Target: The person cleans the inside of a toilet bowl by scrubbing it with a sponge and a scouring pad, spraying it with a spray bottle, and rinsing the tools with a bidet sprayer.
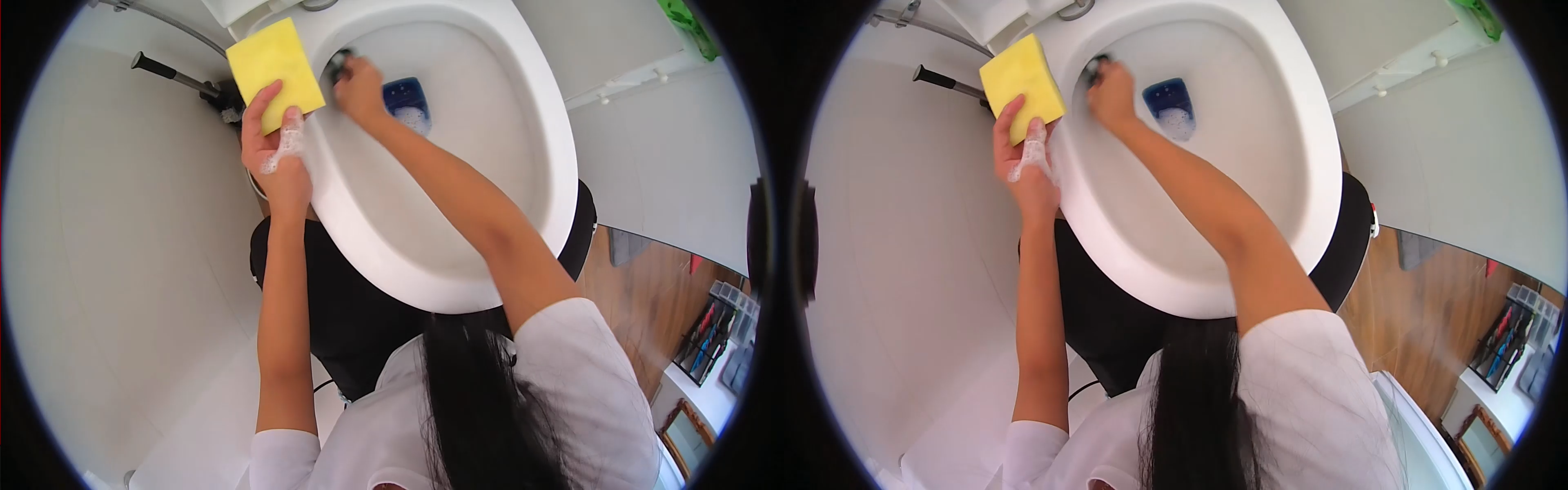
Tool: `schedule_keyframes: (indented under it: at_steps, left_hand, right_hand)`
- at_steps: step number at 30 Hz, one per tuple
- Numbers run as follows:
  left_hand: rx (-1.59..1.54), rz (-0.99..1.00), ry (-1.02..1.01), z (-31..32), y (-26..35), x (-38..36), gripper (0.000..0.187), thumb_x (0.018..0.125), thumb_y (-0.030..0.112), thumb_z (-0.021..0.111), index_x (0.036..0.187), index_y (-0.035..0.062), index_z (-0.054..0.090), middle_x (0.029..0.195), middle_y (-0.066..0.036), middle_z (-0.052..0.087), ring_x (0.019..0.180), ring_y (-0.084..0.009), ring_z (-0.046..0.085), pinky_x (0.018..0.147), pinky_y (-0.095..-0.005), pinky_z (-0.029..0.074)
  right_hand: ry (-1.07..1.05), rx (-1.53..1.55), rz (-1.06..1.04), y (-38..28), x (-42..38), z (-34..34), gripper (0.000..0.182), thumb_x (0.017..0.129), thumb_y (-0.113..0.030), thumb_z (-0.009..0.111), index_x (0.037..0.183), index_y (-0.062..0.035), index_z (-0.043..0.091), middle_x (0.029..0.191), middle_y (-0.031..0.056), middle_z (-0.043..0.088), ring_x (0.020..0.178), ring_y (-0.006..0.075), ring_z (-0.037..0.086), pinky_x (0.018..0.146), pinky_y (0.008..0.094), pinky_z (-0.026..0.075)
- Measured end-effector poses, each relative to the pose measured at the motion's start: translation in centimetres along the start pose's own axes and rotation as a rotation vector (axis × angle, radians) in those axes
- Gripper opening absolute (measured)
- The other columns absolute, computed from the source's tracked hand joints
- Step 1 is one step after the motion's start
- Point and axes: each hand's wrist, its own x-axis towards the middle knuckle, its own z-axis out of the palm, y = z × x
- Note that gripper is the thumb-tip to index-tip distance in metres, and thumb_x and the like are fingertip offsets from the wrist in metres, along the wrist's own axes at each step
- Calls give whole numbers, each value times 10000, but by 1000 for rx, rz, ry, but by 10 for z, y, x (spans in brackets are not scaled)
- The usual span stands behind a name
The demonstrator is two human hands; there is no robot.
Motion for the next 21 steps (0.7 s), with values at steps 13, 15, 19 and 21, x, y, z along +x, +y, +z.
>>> schedule_keyframes:
  at_steps: [13, 15, 19, 21]
  left_hand:
    - [-60, 21, 47, 1, 4, -2, 303, 855, -34, 531, 1154, 15, 522, 1138, -86, 528, 985, -148, 547, 871, -264, 451]
    - [-100, 25, 53, 1, 1, 2, 305, 853, -36, 533, 1154, 15, 523, 1137, -85, 528, 985, -148, 546, 871, -263, 451]
    - [-93, -18, 56, -2, 5, -6, 304, 849, -39, 536, 1148, 14, 528, 1137, -81, 526, 991, -149, 543, 870, -270, 456]
    - [-60, -3, 59, -2, 5, -5, 302, 849, -39, 535, 1146, 14, 528, 1139, -80, 524, 992, -150, 543, 870, -273, 459]
  right_hand:
    - [-373, 302, 240, -28, -23, -42, 152, 777, -118, 612, 830, 23, 634, 571, 58, 521, 506, 87, 431, 464, 289, 350]
    - [-422, 189, 249, -24, -22, -43, 153, 775, -95, 601, 881, 7, 642, 590, 81, 554, 511, 114, 472, 495, 305, 397]
    - [-881, -27, 112, -35, -121, -133, 162, 705, -93, 631, 843, -14, 660, 659, 139, 623, 543, 182, 563, 577, 340, 465]
    - [-892, 82, 106, -28, -126, -138, 170, 680, -103, 645, 823, -12, 661, 666, 149, 630, 545, 203, 574, 583, 347, 470]
